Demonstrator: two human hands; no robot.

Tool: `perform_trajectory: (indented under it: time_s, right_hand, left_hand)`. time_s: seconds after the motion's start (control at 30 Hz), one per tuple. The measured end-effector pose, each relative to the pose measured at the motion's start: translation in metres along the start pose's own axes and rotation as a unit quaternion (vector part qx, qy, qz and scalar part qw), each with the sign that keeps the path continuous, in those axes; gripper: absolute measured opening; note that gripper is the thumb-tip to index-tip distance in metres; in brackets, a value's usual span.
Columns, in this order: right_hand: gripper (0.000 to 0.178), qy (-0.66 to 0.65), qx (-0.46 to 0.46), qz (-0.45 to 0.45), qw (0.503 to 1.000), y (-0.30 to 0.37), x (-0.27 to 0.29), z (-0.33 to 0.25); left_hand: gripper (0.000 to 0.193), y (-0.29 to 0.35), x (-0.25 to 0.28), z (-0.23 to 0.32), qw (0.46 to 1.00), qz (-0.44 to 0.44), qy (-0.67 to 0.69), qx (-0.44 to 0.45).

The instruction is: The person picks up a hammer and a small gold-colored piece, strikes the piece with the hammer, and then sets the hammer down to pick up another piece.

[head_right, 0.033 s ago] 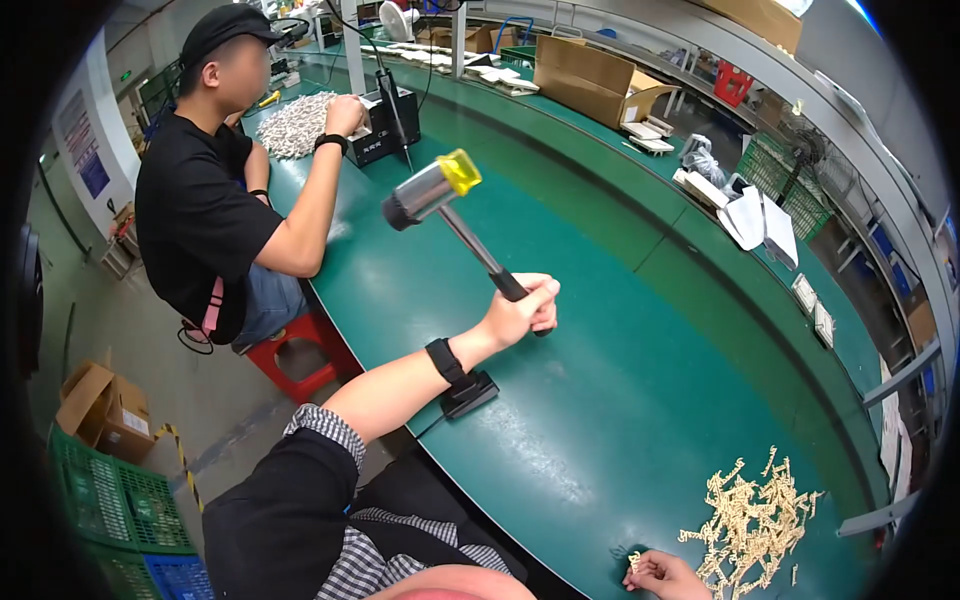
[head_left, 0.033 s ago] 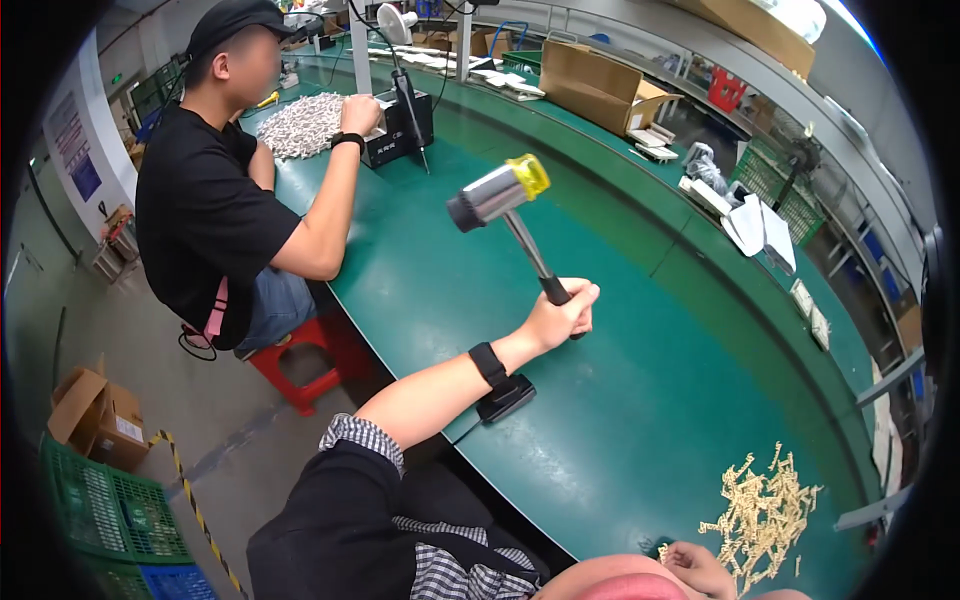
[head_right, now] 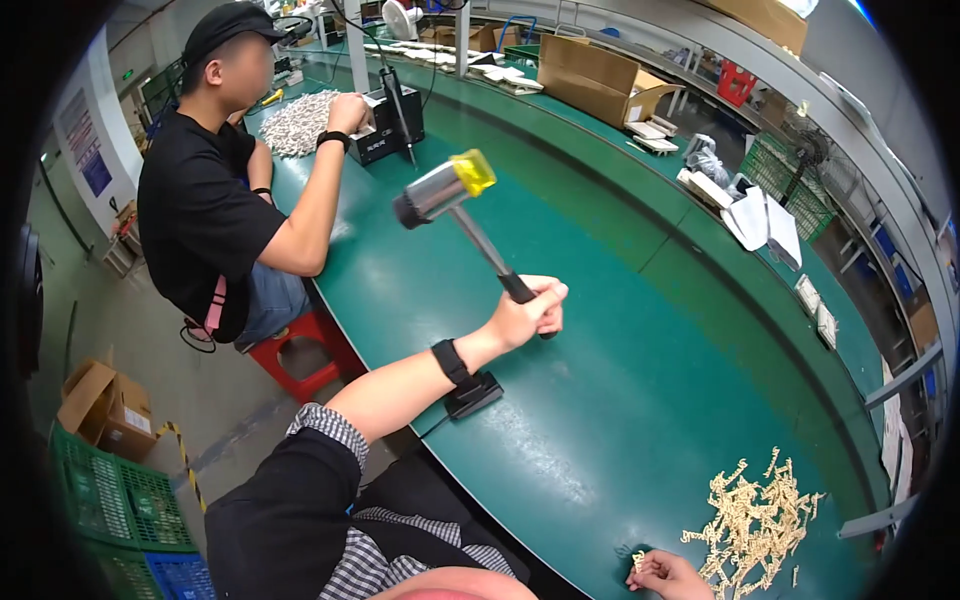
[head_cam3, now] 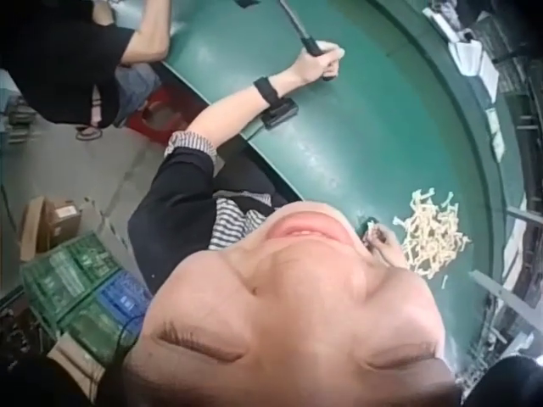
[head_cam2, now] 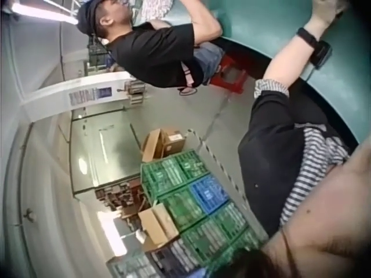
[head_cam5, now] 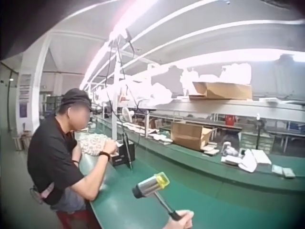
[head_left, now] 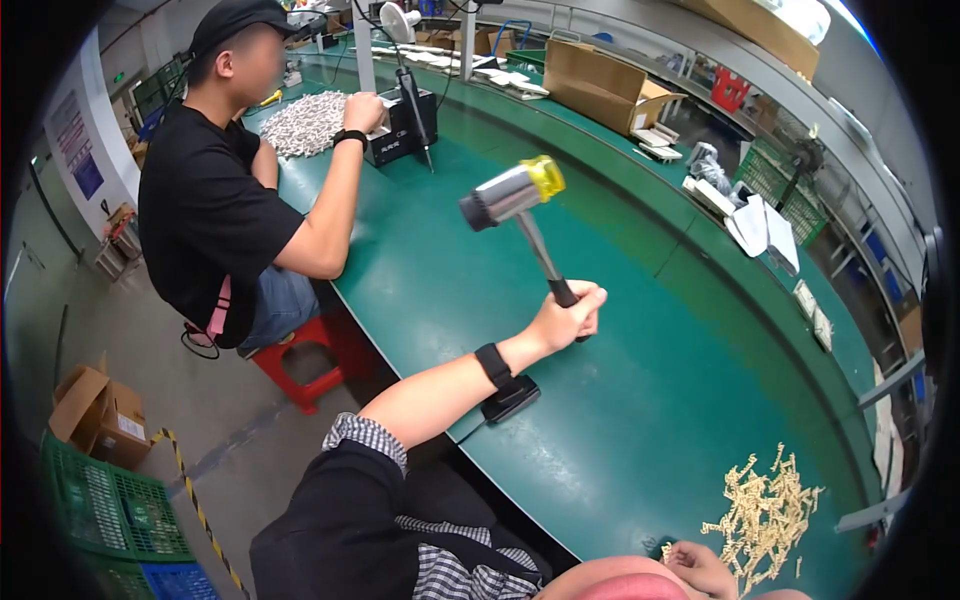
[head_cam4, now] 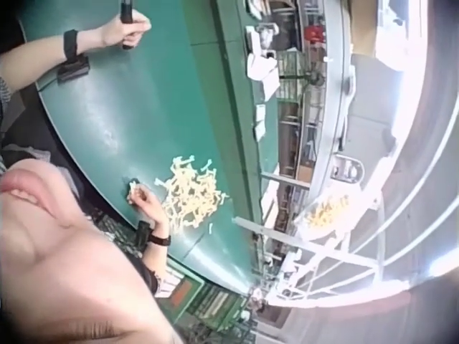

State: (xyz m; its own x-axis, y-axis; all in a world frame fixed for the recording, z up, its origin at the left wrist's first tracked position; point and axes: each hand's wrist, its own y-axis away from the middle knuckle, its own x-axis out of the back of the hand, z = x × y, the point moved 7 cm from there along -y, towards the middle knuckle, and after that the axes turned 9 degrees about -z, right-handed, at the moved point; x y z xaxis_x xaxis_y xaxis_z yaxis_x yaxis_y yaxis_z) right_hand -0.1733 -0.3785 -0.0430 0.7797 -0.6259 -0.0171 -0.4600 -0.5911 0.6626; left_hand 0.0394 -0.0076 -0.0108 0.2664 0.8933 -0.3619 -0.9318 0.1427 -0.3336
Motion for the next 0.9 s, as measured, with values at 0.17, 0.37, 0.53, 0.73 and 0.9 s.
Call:
perform_trajectory:
  time_s: [0.17, 0.37, 0.53, 0.73, 0.9]
  right_hand:
    - [0.014, -0.009, -0.012, 0.046, 0.999, -0.001, 0.002, -0.001]
    - [0.009, -0.052, 0.002, 0.065, 0.997, -0.013, 0.015, 0.016]
    - [0.009, -0.034, -0.008, 0.054, 0.998, -0.009, 0.008, 0.008]
    - [0.009, -0.058, 0.024, 0.048, 0.997, -0.009, 0.006, 0.016]
    - [0.008, -0.055, 0.04, 0.036, 0.997, -0.003, 0.01, 0.016]
  left_hand:
    - [0.033, -0.006, -0.007, -0.018, 0.998, -0.022, 0.012, 0.058]
    - [0.026, -0.006, -0.01, -0.015, 0.981, -0.029, -0.119, 0.148]
    - [0.024, 0.007, -0.003, -0.032, 0.942, -0.056, -0.267, 0.197]
    - [0.023, 0.01, 0.004, -0.049, 0.927, -0.075, -0.194, 0.312]
    - [0.023, 0.003, 0.001, -0.052, 0.929, -0.046, -0.122, 0.347]
